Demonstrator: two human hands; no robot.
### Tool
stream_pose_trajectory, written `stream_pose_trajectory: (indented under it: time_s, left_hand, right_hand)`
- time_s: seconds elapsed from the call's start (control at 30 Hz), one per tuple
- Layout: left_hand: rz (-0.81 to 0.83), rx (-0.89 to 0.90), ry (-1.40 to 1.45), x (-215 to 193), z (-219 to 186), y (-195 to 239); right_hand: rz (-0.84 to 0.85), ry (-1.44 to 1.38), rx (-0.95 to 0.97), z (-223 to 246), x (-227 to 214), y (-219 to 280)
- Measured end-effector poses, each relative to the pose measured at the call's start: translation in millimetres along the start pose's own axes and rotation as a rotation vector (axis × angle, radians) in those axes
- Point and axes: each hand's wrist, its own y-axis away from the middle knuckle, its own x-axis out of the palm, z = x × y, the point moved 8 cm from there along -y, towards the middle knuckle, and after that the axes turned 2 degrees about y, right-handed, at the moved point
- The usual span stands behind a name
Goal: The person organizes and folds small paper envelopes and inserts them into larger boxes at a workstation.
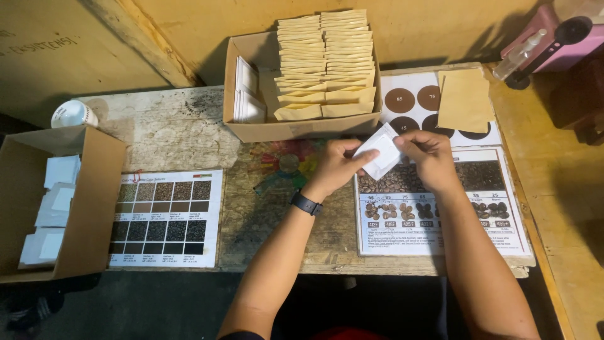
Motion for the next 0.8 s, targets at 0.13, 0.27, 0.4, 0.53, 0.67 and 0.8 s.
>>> stream_pose_trajectory:
  time_s: [0.13,0.27,0.4,0.53,0.67,0.8]
  left_hand:
    - [-0.103,0.060,0.011,-5.0,13.7,-8.1]
    - [-0.118,0.051,0.080,-1.4,21.4,-9.0]
    - [-0.033,0.078,0.033,2.1,3.5,-3.2]
    - [-0.061,0.166,-0.045,1.9,-18.8,4.5]
    - [-0.112,0.176,-0.045,1.3,-18.0,3.6]
    - [-0.176,0.162,0.026,-4.9,-14.6,3.1]
  right_hand:
    - [-0.009,-0.081,0.058,6.9,6.0,6.8]
    - [0.044,-0.009,0.055,-2.0,13.5,3.2]
    - [0.052,0.050,0.039,-5.9,8.1,3.7]
    - [0.118,0.141,-0.018,39.0,29.0,12.4]
    - [0.096,0.117,-0.052,35.7,29.5,11.8]
    - [0.123,0.140,-0.027,32.5,30.4,10.6]
